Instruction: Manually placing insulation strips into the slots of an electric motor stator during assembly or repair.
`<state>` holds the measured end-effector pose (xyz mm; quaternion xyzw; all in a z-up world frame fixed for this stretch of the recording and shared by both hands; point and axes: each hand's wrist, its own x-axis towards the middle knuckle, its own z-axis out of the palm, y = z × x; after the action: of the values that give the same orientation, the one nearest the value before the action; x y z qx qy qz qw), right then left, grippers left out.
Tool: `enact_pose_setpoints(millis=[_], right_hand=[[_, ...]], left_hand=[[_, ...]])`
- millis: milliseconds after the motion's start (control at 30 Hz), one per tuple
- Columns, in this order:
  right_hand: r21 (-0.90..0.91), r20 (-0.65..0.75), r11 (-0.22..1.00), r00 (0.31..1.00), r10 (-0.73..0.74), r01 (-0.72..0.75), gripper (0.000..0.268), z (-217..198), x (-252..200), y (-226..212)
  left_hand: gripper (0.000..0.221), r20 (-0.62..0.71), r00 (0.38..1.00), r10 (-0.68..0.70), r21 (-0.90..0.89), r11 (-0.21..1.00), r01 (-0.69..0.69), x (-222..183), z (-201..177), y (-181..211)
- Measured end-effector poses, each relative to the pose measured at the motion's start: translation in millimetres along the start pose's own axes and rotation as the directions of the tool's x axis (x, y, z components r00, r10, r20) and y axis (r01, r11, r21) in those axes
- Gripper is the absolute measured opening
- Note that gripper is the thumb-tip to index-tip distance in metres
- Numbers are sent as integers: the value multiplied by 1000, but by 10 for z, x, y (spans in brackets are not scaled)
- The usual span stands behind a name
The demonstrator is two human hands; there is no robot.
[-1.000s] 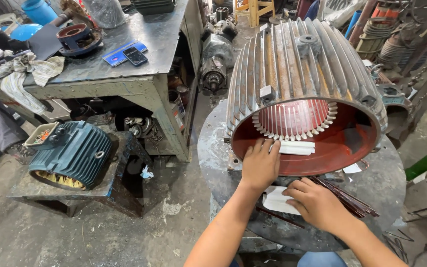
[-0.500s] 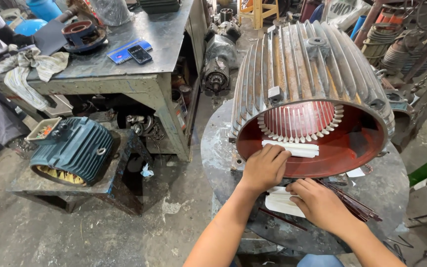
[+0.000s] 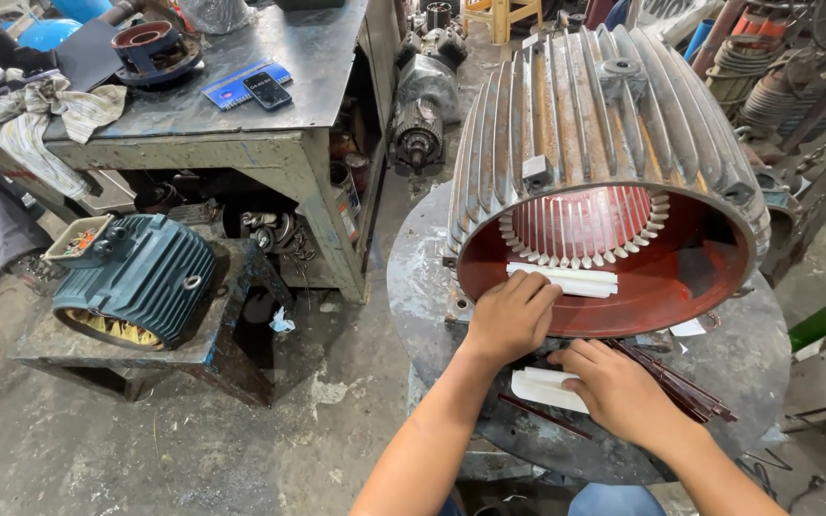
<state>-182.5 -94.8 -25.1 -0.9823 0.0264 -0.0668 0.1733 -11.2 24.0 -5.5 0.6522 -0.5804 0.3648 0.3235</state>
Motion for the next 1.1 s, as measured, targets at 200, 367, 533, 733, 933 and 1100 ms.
enact_pose_setpoints(millis=[200,367,533,733,933,1100], right_hand=[[76,1,997,1000,16,-16,17,-52,9,-49],[121,-10,988,996,93,-91,12,-82,11,-53],[53,-49,990,990,135,-133,16,-87,41,-59],[83,-57,992,993,105,-100,25,-132,12,-21],[84,-280,996,958,56,-33,18,-235,35,46],[-127,-418,989,908,17,-77,21,-455,58,135]], left_hand=[[13,1,1000,-2,-9,1000,2,17,-23,11],[14,-9,1000,2,1,1000,-2,6,-6,3],[13,-16,1000,10,4,1000,-10,-7,-30,-17],[14,-1,1000,-7,-3,1000,7,-14,17,-15],[12,-16,1000,10,-87,996,-11,-34,-10,-19],[16,90,988,-124,-256,956,143,-112,52,-20]])
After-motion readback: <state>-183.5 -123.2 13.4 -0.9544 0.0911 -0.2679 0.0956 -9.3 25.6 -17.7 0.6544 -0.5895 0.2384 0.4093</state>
